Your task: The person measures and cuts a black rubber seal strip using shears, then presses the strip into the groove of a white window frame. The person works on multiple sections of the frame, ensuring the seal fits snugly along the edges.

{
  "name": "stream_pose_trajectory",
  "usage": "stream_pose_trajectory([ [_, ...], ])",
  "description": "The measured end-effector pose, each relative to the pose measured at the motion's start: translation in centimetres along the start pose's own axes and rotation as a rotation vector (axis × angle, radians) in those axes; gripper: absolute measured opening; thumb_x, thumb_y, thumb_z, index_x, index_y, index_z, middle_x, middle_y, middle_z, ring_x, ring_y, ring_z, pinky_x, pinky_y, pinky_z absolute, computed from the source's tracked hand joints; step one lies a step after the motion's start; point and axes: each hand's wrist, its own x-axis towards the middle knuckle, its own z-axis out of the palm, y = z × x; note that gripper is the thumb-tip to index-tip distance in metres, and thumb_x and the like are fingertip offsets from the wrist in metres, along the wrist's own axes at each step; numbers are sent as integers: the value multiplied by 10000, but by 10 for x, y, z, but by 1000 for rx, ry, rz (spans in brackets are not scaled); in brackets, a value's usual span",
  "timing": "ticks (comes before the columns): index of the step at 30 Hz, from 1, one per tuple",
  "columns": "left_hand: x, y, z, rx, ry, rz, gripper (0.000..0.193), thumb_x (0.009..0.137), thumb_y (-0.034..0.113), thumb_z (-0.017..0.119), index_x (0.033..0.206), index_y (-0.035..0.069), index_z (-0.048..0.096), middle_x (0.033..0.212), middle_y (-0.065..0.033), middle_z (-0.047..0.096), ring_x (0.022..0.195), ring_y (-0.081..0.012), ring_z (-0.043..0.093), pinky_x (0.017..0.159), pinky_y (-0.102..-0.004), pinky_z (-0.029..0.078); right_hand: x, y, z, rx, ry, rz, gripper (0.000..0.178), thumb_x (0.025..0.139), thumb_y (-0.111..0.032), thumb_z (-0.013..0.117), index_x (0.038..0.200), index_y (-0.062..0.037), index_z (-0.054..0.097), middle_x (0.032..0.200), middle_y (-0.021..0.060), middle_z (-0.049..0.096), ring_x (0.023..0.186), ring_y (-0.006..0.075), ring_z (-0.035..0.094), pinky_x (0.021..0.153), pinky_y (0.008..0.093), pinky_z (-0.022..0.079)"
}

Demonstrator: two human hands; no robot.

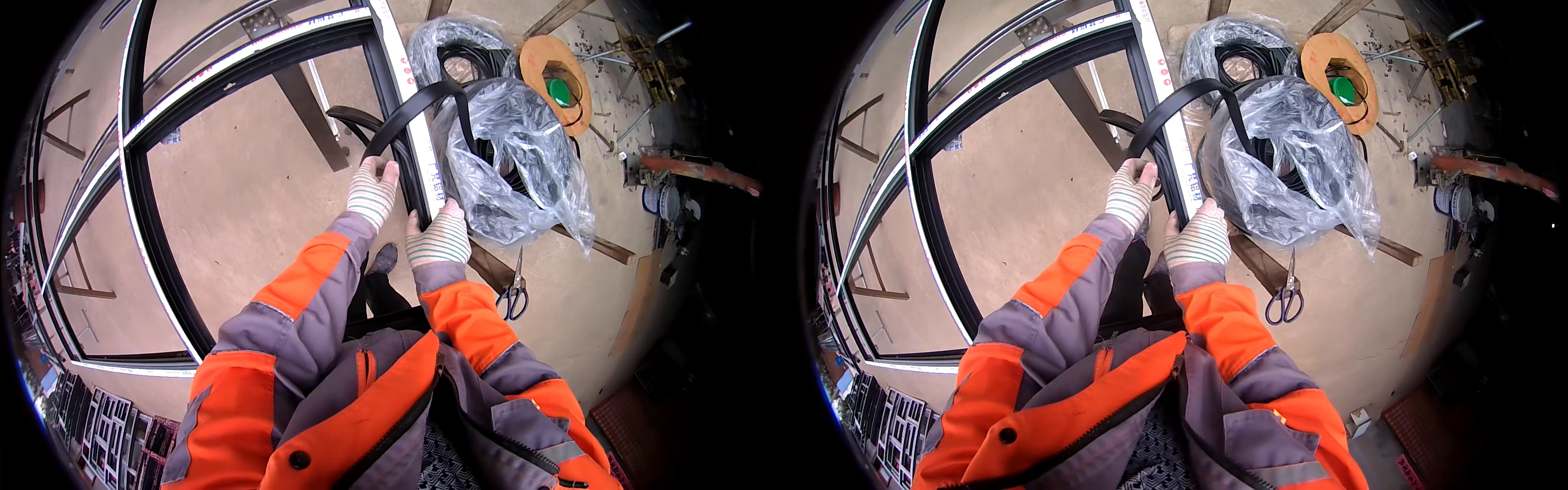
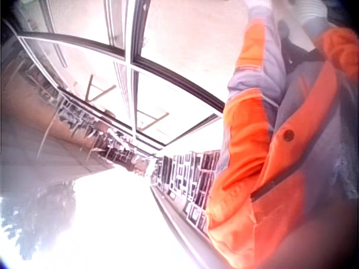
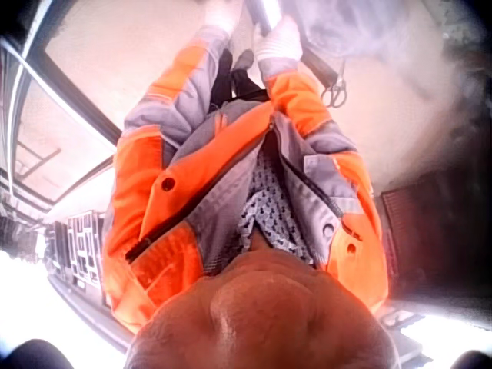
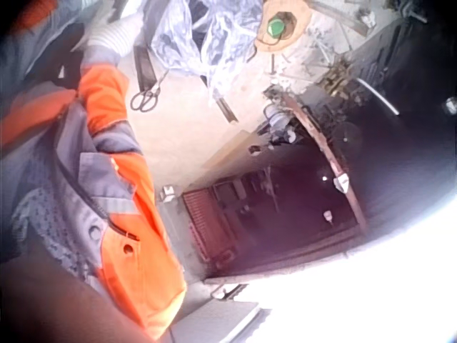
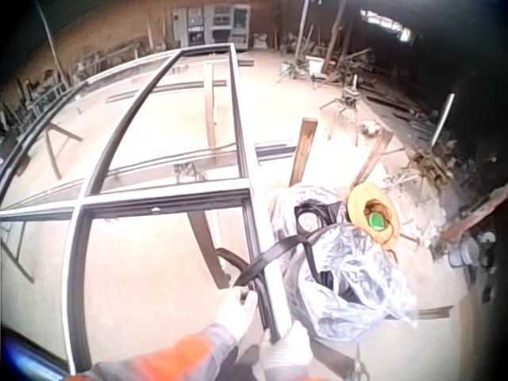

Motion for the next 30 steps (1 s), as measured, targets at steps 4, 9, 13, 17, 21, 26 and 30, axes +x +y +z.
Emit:
stream_pose_trajectory([
  [4, 28, -14, 5, 89, 225, 202, 452, 958, 180, 610, 1334, -53, 516, 1233, -228, 564, 1034, -291, 605, 899, -379, 501, 2, -6, -3, -12, -6, 1, 547, 787, -250, 770, 1166, 40, 504, 1008, 238, 603, 927, 419, 610, 806, 474, 500],
  [9, 73, -6, -9, -18, 407, 281, 428, 994, 153, 569, 1360, -57, 496, 1281, -209, 548, 1153, -328, 575, 1016, -363, 460, -1, 4, 6, 45, 53, -41, 588, 784, -265, 779, 1189, 51, 492, 977, 234, 590, 909, 411, 608, 784, 486, 503],
  [13, 115, 5, -40, -730, 226, -318, 416, 1026, 359, 549, 1327, 71, 561, 1144, -106, 644, 879, -240, 678, 725, -385, 585, -1, -4, 3, 114, 20, -11, 591, 795, -222, 788, 1219, 56, 484, 983, 221, 599, 879, 399, 618, 779, 465, 508],
  [17, 139, 10, -55, -884, 146, -371, 243, 970, 283, 666, 1139, 114, 625, 914, -30, 647, 687, -162, 627, 564, -302, 552, 1, 2, 7, 84, -11, -18, 638, 802, -207, 785, 1275, 66, 456, 1045, 245, 598, 929, 402, 626, 812, 461, 511],
  [21, 145, 28, -57, -1034, -58, -350, 108, 939, 229, 714, 1009, 165, 661, 821, 27, 644, 637, -95, 571, 517, -230, 495, 21, -10, 3, 63, -48, -40, 694, 793, -224, 799, 1293, 91, 435, 1087, 280, 574, 967, 424, 610, 843, 476, 501],
  [26, 144, 67, -55, -773, -74, -264, 181, 884, 193, 783, 978, 95, 663, 734, 21, 599, 579, -109, 593, 470, -228, 477, 79, -40, 22, 11, 6, -211, 698, 797, -220, 804, 1310, 76, 435, 1137, 248, 599, 996, 368, 640, 882, 427, 517],
  [30, 145, 80, -41, -543, -97, -147, 330, 850, 298, 820, 998, 44, 671, 717, -21, 623, 530, -113, 594, 447, -241, 491, 103, -71, 16, -167, 43, -143, 763, 789, -330, 803, 1306, 92, 432, 1105, 265, 617, 977, 378, 657, 882, 421, 532],
])
